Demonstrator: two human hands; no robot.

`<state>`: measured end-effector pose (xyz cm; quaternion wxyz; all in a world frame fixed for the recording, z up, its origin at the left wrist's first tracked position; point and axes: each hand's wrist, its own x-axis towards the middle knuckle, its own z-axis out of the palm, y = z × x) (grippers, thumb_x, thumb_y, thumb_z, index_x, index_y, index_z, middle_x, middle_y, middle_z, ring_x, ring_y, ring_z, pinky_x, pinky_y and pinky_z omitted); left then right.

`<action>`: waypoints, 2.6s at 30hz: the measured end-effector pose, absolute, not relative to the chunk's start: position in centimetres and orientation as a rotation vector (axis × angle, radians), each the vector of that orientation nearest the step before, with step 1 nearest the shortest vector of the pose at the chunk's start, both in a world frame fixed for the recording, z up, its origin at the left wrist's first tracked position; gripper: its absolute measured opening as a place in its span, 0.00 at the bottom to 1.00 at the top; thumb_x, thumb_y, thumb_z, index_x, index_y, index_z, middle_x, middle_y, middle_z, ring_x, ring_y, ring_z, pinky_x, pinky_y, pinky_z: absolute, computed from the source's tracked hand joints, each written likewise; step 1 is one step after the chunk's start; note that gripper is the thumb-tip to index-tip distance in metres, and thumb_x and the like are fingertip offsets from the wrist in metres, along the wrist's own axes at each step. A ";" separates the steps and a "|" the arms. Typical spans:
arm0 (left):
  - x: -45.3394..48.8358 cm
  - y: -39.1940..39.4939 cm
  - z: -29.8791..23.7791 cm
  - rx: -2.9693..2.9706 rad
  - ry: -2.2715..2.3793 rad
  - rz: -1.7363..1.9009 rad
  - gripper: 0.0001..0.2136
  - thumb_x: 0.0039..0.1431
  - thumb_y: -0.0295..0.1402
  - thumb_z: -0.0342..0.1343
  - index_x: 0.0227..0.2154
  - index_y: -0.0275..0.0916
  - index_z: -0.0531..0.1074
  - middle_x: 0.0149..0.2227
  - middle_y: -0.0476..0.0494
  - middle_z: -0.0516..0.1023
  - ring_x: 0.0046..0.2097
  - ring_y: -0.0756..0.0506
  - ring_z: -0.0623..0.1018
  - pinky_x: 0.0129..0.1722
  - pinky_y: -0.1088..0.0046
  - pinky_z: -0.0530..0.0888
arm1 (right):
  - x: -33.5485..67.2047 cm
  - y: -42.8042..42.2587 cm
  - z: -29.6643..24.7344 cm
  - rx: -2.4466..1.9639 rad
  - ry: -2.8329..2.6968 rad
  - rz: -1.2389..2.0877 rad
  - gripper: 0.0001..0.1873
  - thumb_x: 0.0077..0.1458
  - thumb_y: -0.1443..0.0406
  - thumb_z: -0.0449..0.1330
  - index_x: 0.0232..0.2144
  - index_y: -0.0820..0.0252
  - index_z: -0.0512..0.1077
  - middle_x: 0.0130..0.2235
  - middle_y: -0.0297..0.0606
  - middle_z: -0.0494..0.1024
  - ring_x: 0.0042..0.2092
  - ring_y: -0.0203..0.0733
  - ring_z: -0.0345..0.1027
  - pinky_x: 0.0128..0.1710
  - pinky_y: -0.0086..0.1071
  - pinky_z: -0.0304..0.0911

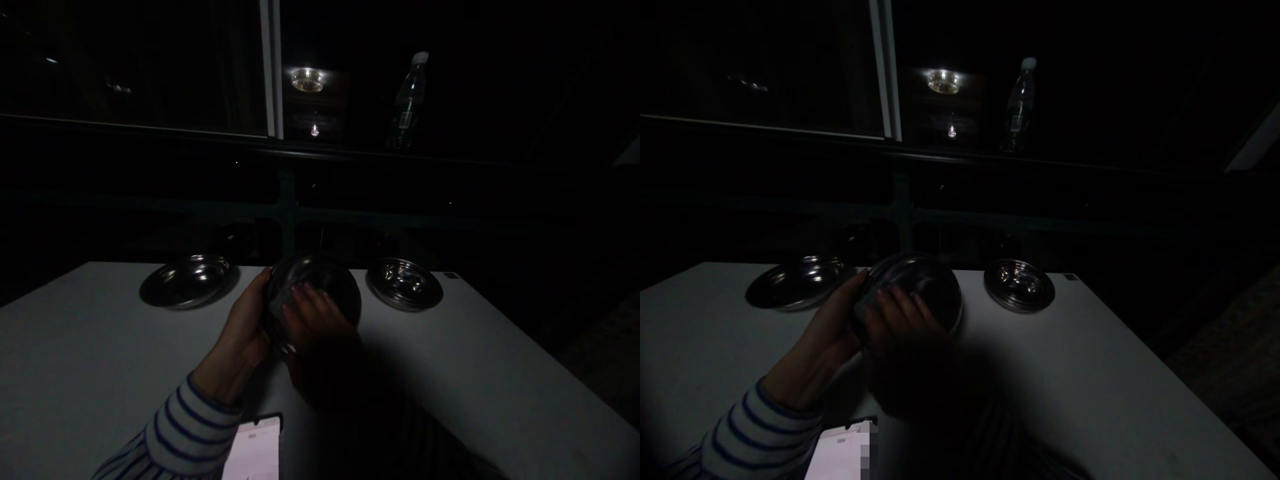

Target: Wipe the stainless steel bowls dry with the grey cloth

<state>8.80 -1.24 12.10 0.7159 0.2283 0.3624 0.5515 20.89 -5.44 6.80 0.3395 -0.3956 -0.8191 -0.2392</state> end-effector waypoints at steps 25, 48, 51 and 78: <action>8.0 -0.9 12.1 0.527 0.787 1.151 0.14 0.58 0.31 0.44 0.21 0.33 0.69 0.14 0.47 0.72 0.16 0.50 0.71 0.15 0.78 0.68 | 22.2 -6.2 8.8 -1.039 -2.259 -0.656 0.24 0.56 0.63 0.45 0.53 0.68 0.59 0.57 0.43 0.59 0.61 0.44 0.44 0.58 0.45 0.46; 9.0 -1.7 12.2 0.539 0.839 1.077 0.12 0.57 0.31 0.45 0.22 0.34 0.69 0.16 0.47 0.72 0.17 0.51 0.71 0.15 0.79 0.67 | 20.8 -6.3 8.0 -1.074 -2.162 -0.612 0.24 0.56 0.63 0.45 0.54 0.70 0.57 0.58 0.45 0.57 0.62 0.46 0.40 0.58 0.44 0.44; 8.9 -1.7 12.3 0.537 0.826 1.078 0.12 0.57 0.30 0.45 0.22 0.34 0.69 0.15 0.48 0.72 0.16 0.52 0.70 0.15 0.80 0.66 | 20.8 -6.3 8.1 -1.035 -2.190 -0.633 0.23 0.57 0.63 0.44 0.53 0.65 0.58 0.58 0.42 0.58 0.61 0.43 0.41 0.59 0.46 0.42; 9.8 -3.8 12.0 0.845 1.051 1.112 0.16 0.49 0.44 0.53 0.19 0.34 0.72 0.18 0.45 0.74 0.22 0.48 0.73 0.22 0.75 0.66 | 24.9 -4.1 8.8 -1.201 -1.721 -0.291 0.20 0.57 0.67 0.39 0.50 0.64 0.60 0.50 0.46 0.66 0.53 0.42 0.57 0.53 0.44 0.55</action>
